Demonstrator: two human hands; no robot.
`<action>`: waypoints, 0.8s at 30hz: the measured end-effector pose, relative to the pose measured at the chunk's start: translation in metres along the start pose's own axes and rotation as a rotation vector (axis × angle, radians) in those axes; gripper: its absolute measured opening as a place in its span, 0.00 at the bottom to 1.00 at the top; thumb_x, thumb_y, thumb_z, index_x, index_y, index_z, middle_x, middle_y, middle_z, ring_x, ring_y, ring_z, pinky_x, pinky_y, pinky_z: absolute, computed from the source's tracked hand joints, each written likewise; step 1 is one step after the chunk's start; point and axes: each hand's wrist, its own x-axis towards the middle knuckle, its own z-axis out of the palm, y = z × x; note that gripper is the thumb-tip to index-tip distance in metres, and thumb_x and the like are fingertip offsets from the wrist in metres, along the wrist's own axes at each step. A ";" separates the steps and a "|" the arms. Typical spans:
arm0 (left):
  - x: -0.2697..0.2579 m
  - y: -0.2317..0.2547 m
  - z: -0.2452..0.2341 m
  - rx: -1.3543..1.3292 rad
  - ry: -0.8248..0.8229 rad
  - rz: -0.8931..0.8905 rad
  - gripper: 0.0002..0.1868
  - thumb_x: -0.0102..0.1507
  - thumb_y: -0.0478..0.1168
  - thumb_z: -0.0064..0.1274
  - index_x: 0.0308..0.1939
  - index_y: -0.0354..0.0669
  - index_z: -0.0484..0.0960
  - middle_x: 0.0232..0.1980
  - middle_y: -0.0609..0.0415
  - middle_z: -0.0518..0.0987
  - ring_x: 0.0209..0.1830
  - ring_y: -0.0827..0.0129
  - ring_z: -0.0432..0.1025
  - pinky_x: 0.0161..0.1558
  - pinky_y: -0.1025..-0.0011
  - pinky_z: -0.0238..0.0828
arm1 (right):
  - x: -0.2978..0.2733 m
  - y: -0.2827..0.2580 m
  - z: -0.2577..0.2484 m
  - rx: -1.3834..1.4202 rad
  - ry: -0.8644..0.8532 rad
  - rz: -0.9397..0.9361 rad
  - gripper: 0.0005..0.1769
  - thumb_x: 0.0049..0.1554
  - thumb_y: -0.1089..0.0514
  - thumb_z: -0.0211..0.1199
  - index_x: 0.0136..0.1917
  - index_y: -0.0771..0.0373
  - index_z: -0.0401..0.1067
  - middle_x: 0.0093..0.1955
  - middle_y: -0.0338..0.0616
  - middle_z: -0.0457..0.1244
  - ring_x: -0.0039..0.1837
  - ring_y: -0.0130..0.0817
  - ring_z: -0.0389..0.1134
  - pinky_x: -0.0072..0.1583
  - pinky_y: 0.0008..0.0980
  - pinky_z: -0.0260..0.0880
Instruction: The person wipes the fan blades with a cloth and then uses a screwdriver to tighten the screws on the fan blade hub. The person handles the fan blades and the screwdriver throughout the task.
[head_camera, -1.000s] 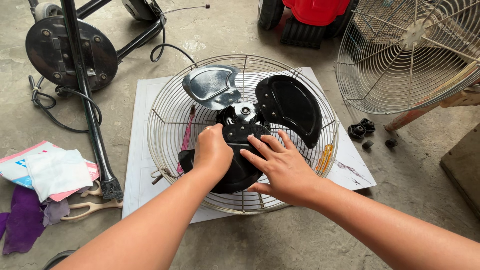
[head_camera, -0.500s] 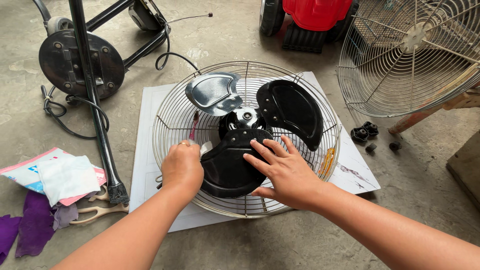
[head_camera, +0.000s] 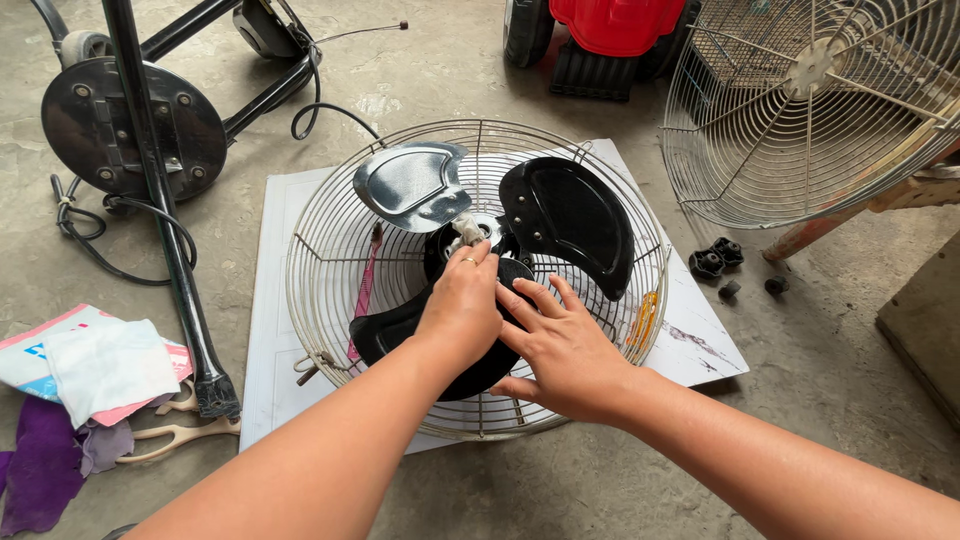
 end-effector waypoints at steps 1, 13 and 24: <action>-0.003 0.000 -0.004 0.012 -0.013 0.016 0.24 0.55 0.26 0.51 0.56 0.26 0.77 0.66 0.39 0.73 0.69 0.48 0.63 0.64 0.58 0.65 | -0.001 -0.001 0.001 -0.004 0.016 -0.004 0.48 0.53 0.30 0.62 0.74 0.62 0.58 0.79 0.57 0.47 0.79 0.55 0.43 0.74 0.63 0.35; -0.082 -0.025 -0.063 0.254 -0.084 -0.150 0.17 0.54 0.24 0.46 0.47 0.27 0.80 0.63 0.40 0.76 0.65 0.53 0.69 0.63 0.61 0.68 | -0.002 -0.001 0.002 -0.020 0.026 0.007 0.48 0.52 0.29 0.62 0.75 0.57 0.57 0.80 0.54 0.46 0.79 0.53 0.42 0.75 0.62 0.35; -0.068 0.009 -0.025 0.040 -0.039 -0.022 0.34 0.52 0.24 0.45 0.66 0.25 0.67 0.71 0.33 0.67 0.74 0.43 0.59 0.70 0.59 0.57 | -0.007 0.006 0.008 -0.022 0.029 -0.029 0.50 0.53 0.28 0.59 0.77 0.61 0.53 0.81 0.55 0.43 0.81 0.52 0.37 0.74 0.62 0.32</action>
